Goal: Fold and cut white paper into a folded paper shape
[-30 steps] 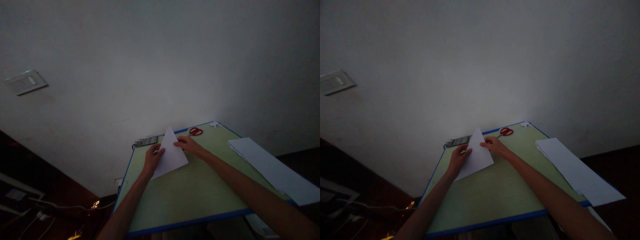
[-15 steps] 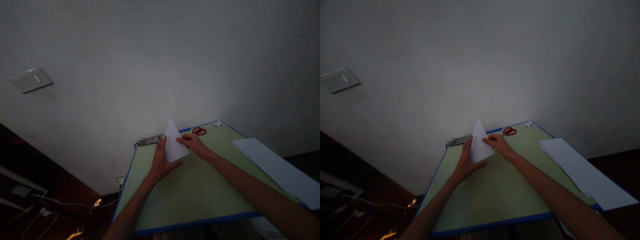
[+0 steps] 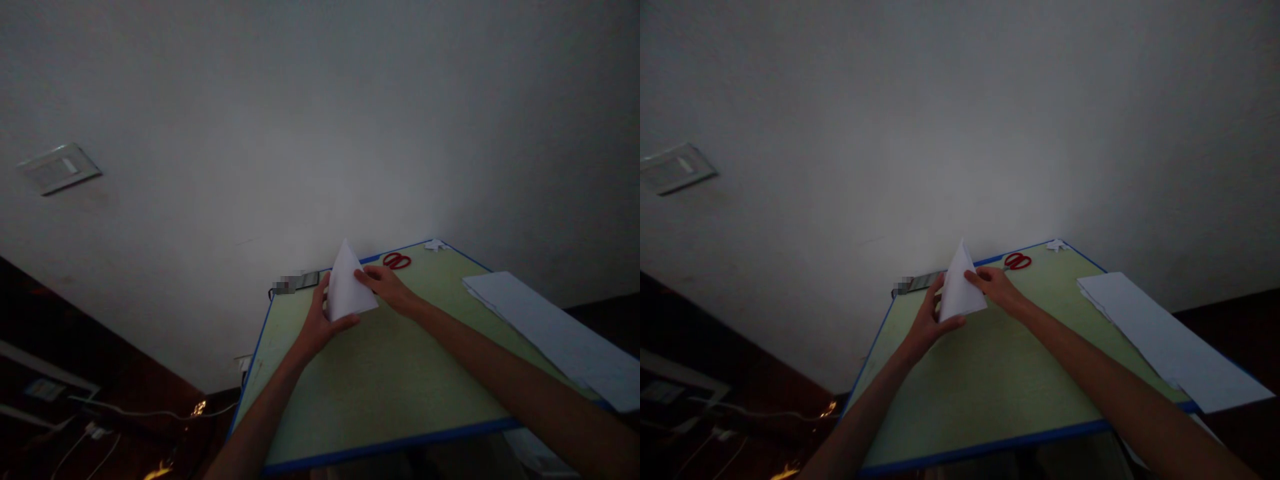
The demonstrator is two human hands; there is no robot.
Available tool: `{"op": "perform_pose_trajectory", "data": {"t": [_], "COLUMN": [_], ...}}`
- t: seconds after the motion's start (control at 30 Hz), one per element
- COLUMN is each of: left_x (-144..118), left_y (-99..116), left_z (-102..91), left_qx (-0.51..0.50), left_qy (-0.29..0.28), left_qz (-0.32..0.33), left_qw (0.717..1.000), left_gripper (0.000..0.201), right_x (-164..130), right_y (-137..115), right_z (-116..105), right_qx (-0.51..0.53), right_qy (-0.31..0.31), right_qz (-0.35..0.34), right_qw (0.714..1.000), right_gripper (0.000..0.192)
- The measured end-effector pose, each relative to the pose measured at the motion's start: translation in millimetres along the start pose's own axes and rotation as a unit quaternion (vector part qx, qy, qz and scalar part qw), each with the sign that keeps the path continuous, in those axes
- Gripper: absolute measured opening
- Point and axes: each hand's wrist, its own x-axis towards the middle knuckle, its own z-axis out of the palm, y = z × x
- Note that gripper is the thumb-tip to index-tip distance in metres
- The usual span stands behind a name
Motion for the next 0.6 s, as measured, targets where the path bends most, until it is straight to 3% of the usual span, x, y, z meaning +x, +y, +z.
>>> {"op": "perform_pose_trajectory", "data": {"t": [0.2, 0.37, 0.6], "left_x": [2.3, 2.1, -1.6], "left_y": [5.9, 12.6, 19.4], "left_z": [-0.6, -1.1, -7.4], "left_qx": [-0.122, -0.243, -0.323], "left_qy": [0.016, 0.018, 0.028], "left_qz": [-0.018, -0.065, -0.089], "left_qw": [0.992, 0.968, 0.942], "left_gripper": [0.11, 0.094, 0.075], "right_x": [-1.3, 0.4, 0.3], "right_y": [-3.6, 0.6, 5.1], "right_z": [1.0, 2.3, 2.0], "right_qx": [0.027, 0.05, 0.041], "right_qy": [-0.005, -0.017, -0.013], "right_qz": [0.008, 0.021, 0.002], "right_qw": [1.0, 0.998, 0.999], "right_gripper": [0.064, 0.065, 0.061]}}
